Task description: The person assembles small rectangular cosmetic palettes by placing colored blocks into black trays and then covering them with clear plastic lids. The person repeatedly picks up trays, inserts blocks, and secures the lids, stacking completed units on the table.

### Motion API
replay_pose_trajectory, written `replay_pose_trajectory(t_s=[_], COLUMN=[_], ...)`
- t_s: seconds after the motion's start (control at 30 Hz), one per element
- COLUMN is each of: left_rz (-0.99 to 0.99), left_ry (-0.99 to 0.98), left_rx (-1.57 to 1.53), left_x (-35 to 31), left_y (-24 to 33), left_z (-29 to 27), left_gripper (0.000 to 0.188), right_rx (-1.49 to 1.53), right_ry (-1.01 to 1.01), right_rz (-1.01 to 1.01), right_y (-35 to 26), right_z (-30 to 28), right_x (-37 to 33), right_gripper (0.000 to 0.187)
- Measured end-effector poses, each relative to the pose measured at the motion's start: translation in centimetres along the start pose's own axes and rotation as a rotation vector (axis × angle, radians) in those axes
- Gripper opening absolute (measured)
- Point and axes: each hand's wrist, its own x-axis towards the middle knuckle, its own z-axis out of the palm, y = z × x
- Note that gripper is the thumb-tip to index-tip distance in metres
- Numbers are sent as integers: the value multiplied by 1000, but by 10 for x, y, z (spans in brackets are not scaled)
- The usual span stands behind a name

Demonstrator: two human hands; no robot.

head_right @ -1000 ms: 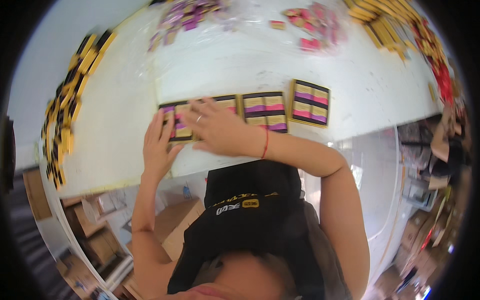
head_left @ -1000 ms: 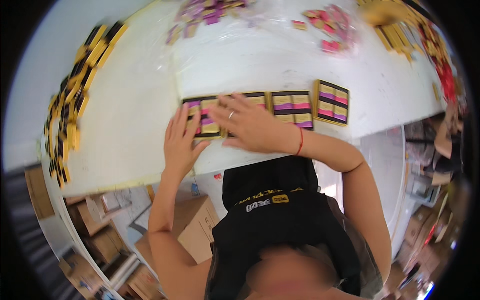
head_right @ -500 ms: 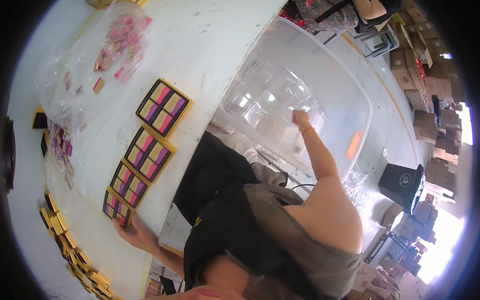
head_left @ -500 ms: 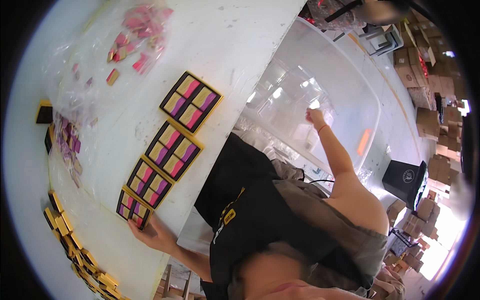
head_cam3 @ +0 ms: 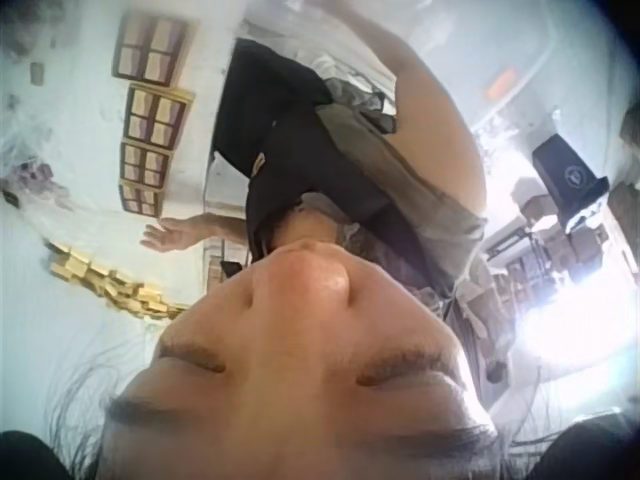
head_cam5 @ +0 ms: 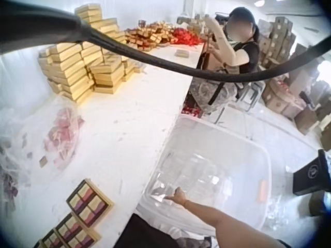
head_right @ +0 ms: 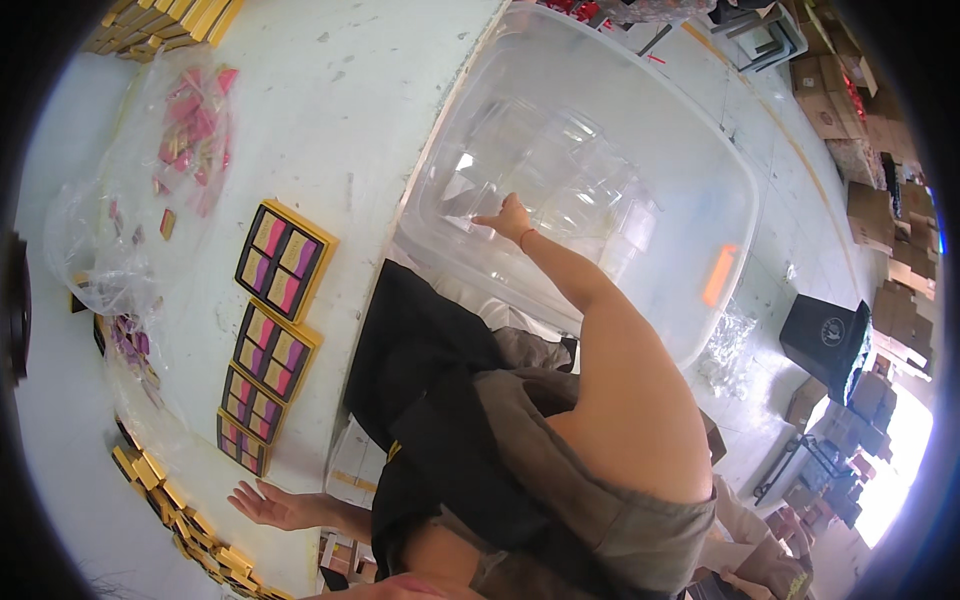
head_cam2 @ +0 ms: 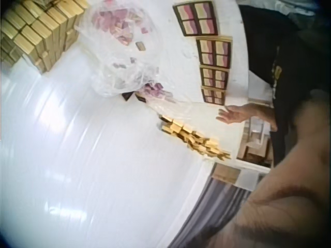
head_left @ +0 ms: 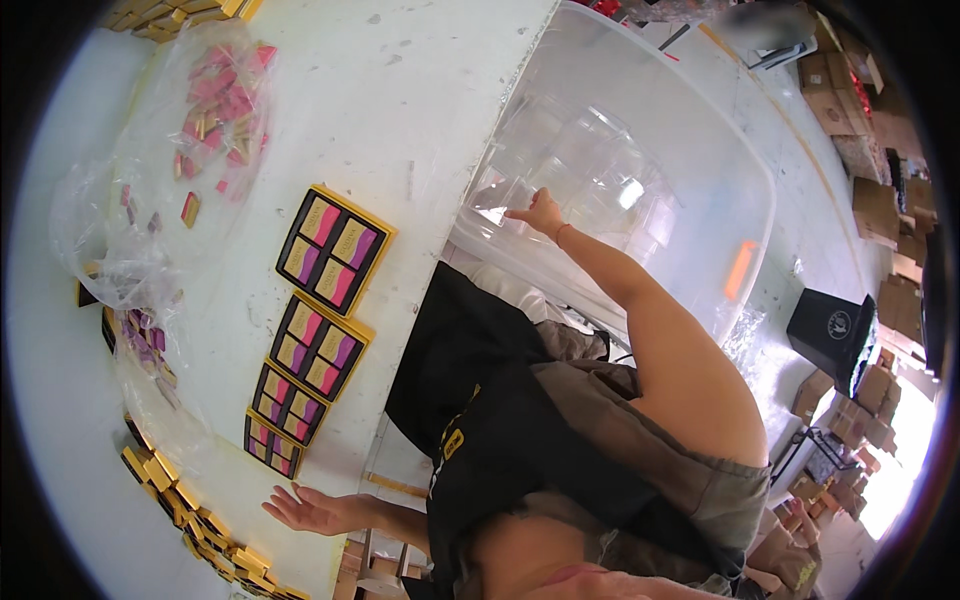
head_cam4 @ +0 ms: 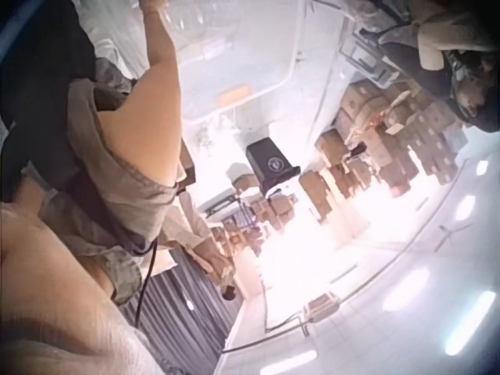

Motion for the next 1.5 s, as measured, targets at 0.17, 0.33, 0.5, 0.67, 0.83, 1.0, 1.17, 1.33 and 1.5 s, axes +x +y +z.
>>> replay_pose_trajectory(t_s=[0.17,0.33,0.5,0.67,0.83,1.0,1.17,1.33,1.5], left_rz=[-61,-61,-95,-190,-150,168,146,108,117], left_ry=[-23,-23,26,18,-44,-712,-936,-908,-1059], left_rx=[-150,-150,-204,-255,-293,-498,-313,-478,-863], left_x=[-10,-10,-14,-25,-26,-30,-13,0,-12], left_y=[5,13,18,25,32,18,52,69,98], left_z=[10,14,20,25,34,22,71,85,80], left_gripper=[39,38,39,39,35,26,33,39,95], right_rx=[-8,-488,-558,-401,-525,-325,219,590,844], right_ry=[-117,24,-172,-100,-179,-209,-117,-74,-371], right_rz=[-181,-575,-544,-336,-171,-233,-231,-294,-595], right_y=[-23,-75,-74,-68,-75,-50,-52,-146,-255], right_z=[-20,-30,-30,-17,-23,-32,-122,-225,-180], right_x=[10,47,57,32,34,48,17,-104,-231], right_gripper=[70,78,85,85,85,66,32,36,55])
